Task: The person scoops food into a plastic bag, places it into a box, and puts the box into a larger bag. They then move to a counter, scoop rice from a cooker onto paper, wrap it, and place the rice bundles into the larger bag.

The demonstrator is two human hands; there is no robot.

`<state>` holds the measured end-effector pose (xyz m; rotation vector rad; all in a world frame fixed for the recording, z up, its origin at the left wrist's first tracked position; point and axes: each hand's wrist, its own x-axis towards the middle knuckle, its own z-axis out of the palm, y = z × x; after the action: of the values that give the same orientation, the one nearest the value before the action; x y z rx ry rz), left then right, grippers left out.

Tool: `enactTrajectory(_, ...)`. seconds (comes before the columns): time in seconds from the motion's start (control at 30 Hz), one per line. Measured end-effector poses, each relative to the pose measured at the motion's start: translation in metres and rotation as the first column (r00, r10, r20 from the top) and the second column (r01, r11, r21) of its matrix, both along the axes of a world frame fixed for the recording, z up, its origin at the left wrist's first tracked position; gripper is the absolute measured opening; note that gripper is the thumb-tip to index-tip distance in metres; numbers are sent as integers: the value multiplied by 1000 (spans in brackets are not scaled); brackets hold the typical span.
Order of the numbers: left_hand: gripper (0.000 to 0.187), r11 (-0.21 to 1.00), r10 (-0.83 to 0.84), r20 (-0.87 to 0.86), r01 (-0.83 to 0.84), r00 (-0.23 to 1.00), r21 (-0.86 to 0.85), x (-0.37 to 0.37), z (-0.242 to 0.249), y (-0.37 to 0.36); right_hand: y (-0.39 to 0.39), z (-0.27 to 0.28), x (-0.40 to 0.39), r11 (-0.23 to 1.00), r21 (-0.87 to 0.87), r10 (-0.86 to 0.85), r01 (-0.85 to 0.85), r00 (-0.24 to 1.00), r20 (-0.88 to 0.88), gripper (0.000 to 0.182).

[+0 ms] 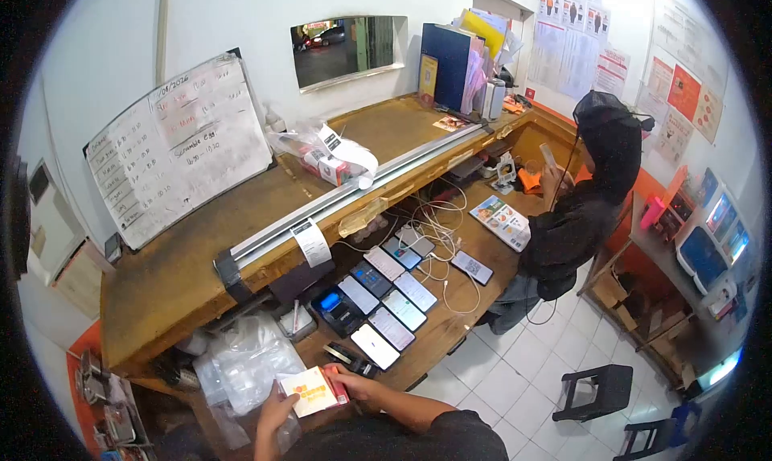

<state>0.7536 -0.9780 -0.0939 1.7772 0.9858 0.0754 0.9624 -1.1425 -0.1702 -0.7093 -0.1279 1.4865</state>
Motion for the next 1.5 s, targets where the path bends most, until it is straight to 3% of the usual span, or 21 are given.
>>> enactTrajectory(0.03,99,996,5,98,4,995,-93,2,-4,1,-2,3,3,999,29,18,-19,999,41,65)
enactTrajectory(0.2,104,999,-16,75,19,997,-47,-4,5,-2,-13,17,-1,999,18,32,-33,995,89,63)
enactTrajectory(0.27,111,992,65,-52,-70,997,-108,5,79,-21,-13,22,-2,1000,5,-10,10,1000,10,64)
enactTrajectory(0.3,116,1000,-3,-147,2,989,-6,-11,38,4,-12,24,0,1000,12,3,-3,1000,0,67)
enactTrajectory(0.33,118,988,83,115,-67,990,-139,-22,30,11,-11,32,1,999,34,-29,28,999,20,66)
enactTrajectory(0.37,112,994,89,139,-80,986,-70,-27,62,14,-8,28,5,999,15,-46,46,999,-17,65)
enactTrajectory(0.43,79,968,228,381,-167,896,-186,-49,120,22,-9,32,10,993,-60,-103,102,995,-18,65)
enactTrajectory(0.53,50,783,618,595,-470,513,-408,-79,177,36,-14,41,19,981,-83,-180,176,983,-37,59)
enactTrajectory(0.6,41,667,738,514,-594,438,-450,-111,152,53,-19,21,22,971,48,-233,235,971,-46,58)
enactTrajectory(0.67,40,573,818,418,-629,395,-526,-128,134,52,-29,0,32,983,-65,-180,173,976,-122,57)
enactTrajectory(0.7,39,609,786,364,-523,500,-596,-172,61,65,-33,19,27,970,-84,-233,227,970,-64,58)
enactTrajectory(0.73,39,582,813,351,-669,464,-462,-203,-10,55,-24,45,26,955,-68,-290,290,957,8,59)
enactTrajectory(0.8,40,667,738,254,-619,625,-415,-190,-41,21,-21,49,33,960,14,-279,279,955,101,60)
enactTrajectory(0.87,35,724,689,117,-671,715,-161,-189,-78,1,-21,53,36,956,10,-293,294,946,141,63)
enactTrajectory(1.07,22,521,852,54,-836,520,-169,-147,-82,-21,0,83,22,987,-19,-155,162,968,198,69)
enactTrajectory(1.13,20,525,851,98,-830,516,-191,-144,-91,-22,17,86,7,999,-19,-28,30,996,82,67)
enactTrajectory(1.27,29,440,861,-89,-821,501,-362,-135,-76,-26,61,68,-35,970,19,243,-242,969,-51,67)
enactTrajectory(1.33,35,446,844,-117,-807,523,-388,-139,-89,-26,80,24,-53,918,79,396,-389,913,-101,66)
enactTrajectory(1.4,46,382,895,46,-710,443,-592,-149,-124,-25,90,10,-64,862,49,507,-504,860,-64,67)
enactTrajectory(1.47,52,334,911,21,-704,413,-627,-148,-96,-21,89,-30,-68,841,-38,541,-540,841,19,64)
enactTrajectory(1.5,53,377,862,-72,-731,501,-569,-150,-90,-18,86,-45,-70,837,-36,546,-545,838,14,64)
